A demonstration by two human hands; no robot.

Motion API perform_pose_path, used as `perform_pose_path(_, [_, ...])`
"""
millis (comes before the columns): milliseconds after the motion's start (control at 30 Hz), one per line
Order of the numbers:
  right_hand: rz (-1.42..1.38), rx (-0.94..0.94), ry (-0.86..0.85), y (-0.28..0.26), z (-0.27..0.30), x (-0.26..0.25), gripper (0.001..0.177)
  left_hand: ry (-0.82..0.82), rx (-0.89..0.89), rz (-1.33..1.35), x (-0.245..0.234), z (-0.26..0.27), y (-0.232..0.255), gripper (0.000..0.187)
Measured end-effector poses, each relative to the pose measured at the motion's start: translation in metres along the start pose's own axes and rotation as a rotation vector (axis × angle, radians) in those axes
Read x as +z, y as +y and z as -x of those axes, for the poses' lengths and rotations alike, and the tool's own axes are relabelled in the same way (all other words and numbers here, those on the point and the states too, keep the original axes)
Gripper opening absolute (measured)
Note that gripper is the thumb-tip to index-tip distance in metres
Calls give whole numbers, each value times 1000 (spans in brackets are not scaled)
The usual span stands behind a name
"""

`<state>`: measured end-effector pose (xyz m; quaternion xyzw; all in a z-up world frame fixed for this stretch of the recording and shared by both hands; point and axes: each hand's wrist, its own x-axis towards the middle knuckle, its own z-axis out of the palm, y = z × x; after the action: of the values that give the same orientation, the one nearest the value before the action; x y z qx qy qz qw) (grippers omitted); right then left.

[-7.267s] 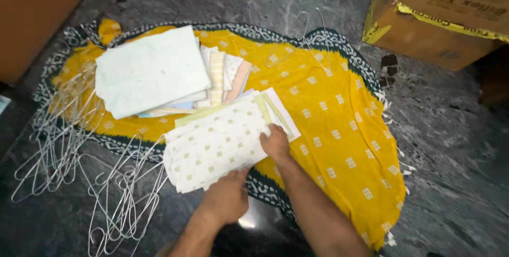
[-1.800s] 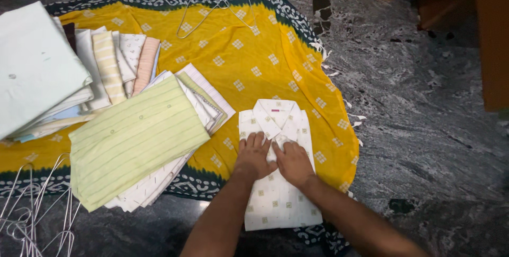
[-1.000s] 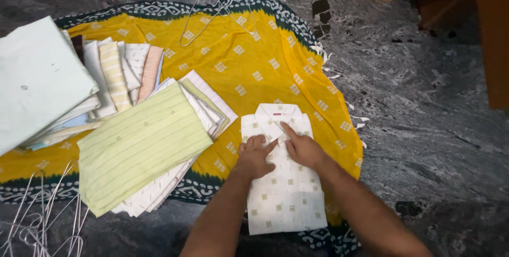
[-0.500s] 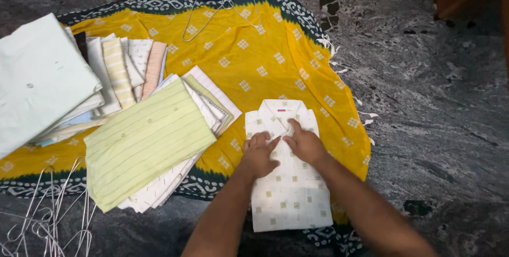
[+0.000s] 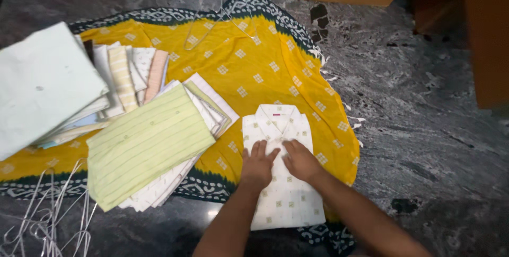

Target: The person sits on the floor and places folded white shirts onto wire hangers. They then walk to a green metal wardrobe and hang the shirts on the rail inside.

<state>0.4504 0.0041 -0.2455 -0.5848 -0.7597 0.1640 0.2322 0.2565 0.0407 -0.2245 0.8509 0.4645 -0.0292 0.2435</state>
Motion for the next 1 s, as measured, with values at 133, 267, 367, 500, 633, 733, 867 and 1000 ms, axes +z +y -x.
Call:
perform_pose_path(133, [-56, 391, 94, -19, 53, -19, 37, -145, -98, 133, -2, -15, -4, 49])
perform_pose_path(267, [-79, 865, 135, -25, 162, 10, 35, 469, 27, 730, 26, -34, -38, 27])
perform_pose_path(367, [-109, 900, 287, -32, 226, 51, 60, 865, -205, 590, 47, -2, -45, 25])
perform_pose_path(500, [2, 1193, 104, -35, 245, 74, 70, 468, -581, 634, 77, 40, -34, 39])
perform_pose_path(633, [207, 630, 142, -48, 234, 61, 95, 504, -626, 578, 84, 66, -9, 61])
perform_pose_path(733, [281, 104, 196, -64, 213, 57, 75, 185, -805, 633, 56, 82, 4, 73])
perform_pose_path(867, [347, -115, 256, -75, 195, 68, 47, 25, -793, 629, 38, 100, 13, 74])
perform_pose_path(1000, [378, -194, 288, -69, 188, 71, 44, 345, -288, 326, 55, 120, 23, 55])
